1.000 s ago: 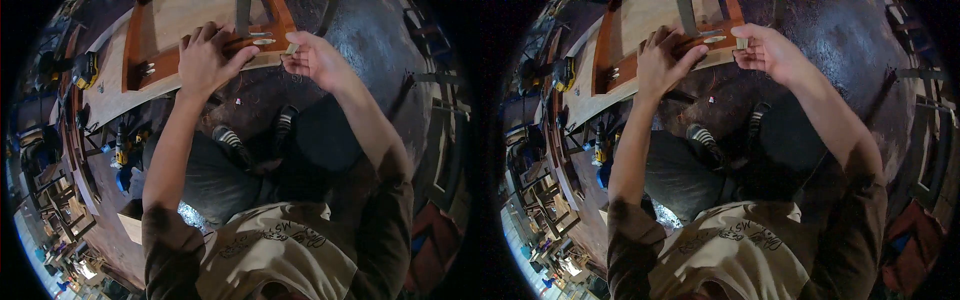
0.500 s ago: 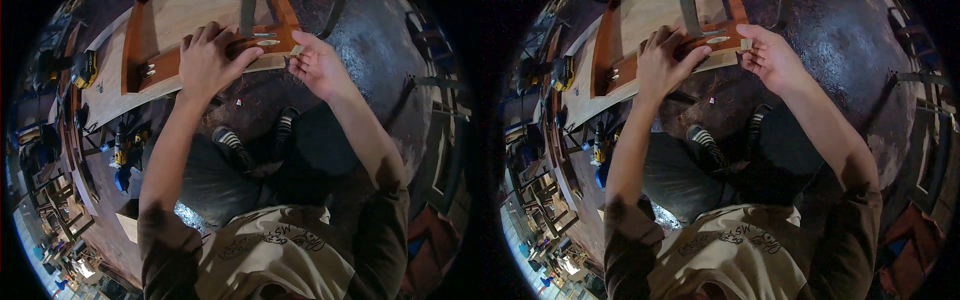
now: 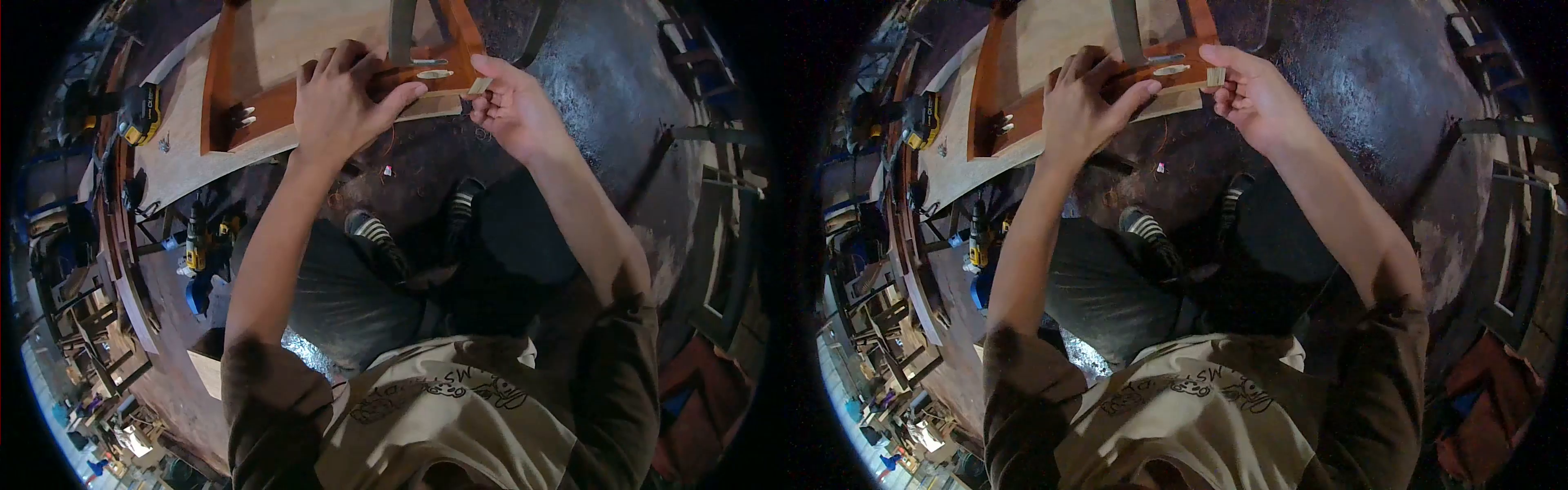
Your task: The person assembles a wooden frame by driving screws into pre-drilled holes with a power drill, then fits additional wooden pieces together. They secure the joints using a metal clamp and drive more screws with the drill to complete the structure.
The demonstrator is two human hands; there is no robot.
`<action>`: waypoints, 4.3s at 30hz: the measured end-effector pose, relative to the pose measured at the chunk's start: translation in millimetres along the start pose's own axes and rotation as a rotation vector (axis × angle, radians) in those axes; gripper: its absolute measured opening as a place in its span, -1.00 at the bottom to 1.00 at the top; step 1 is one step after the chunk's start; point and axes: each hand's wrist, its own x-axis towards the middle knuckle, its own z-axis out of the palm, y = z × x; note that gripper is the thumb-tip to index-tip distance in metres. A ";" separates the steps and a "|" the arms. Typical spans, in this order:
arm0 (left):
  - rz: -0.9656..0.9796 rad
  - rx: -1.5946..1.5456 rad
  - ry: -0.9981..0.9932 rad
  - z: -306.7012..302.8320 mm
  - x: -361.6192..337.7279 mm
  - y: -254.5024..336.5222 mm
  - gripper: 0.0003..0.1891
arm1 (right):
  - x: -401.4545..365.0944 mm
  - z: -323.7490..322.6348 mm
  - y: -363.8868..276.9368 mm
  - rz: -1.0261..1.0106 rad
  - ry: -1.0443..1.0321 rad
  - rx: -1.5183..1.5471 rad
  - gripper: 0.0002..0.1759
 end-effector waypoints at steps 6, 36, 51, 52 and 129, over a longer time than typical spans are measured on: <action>-0.019 0.038 -0.026 -2.6 0.6 3.0 -0.45 | -3.5 1.7 0.6 0.005 0.011 0.025 -0.64; 0.023 0.048 -0.016 -1.6 -2.0 -1.0 -0.41 | -2.2 0.4 1.6 0.015 0.022 0.050 -0.66; 0.031 0.025 -0.015 -4.8 1.3 -0.4 -0.44 | 0.7 1.0 0.8 0.006 0.024 0.032 -0.64; 0.038 0.019 0.000 -4.3 1.0 -0.9 -0.44 | 0.7 1.4 0.8 0.013 0.029 0.035 -0.64; -0.044 -0.162 0.010 -23.8 -12.0 -1.0 -0.46 | -22.2 1.0 -69.3 -0.964 0.175 -0.403 -0.38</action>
